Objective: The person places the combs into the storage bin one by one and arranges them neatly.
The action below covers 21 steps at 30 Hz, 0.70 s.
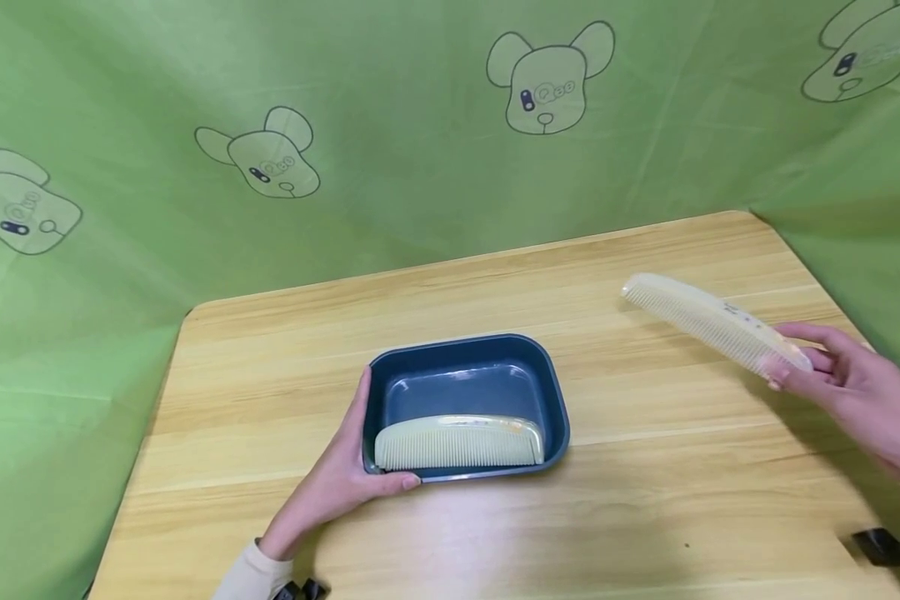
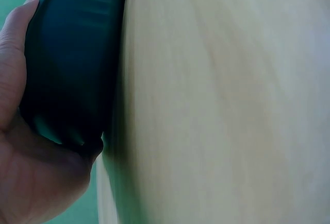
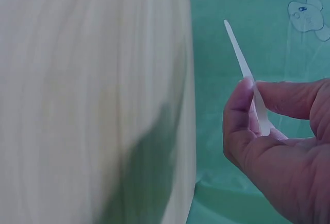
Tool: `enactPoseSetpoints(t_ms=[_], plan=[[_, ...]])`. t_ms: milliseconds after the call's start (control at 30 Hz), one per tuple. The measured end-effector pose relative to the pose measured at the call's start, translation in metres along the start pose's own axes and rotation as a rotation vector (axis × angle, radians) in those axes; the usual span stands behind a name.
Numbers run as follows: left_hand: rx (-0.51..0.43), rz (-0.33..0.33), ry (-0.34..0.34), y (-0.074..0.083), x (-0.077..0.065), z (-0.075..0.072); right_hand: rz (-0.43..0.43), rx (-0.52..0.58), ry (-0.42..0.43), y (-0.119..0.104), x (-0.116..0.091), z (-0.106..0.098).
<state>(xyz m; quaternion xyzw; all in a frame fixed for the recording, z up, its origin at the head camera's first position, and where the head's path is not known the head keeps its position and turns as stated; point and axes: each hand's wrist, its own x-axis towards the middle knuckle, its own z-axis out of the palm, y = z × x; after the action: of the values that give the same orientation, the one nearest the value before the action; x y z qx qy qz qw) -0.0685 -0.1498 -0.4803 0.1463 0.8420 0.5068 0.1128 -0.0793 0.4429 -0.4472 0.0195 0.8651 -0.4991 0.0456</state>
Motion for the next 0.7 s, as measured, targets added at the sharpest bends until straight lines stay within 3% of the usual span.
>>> enactPoseSetpoints(t_ms=[400,700], plan=[[-0.016,0.009,-0.004,-0.002,-0.001,0.001,-0.011,0.083,-0.075,-0.024,0.000,0.018],[0.004,0.020,-0.007,-0.001,0.001,-0.002,-0.025,0.030,-0.151,-0.049,0.002,0.039]])
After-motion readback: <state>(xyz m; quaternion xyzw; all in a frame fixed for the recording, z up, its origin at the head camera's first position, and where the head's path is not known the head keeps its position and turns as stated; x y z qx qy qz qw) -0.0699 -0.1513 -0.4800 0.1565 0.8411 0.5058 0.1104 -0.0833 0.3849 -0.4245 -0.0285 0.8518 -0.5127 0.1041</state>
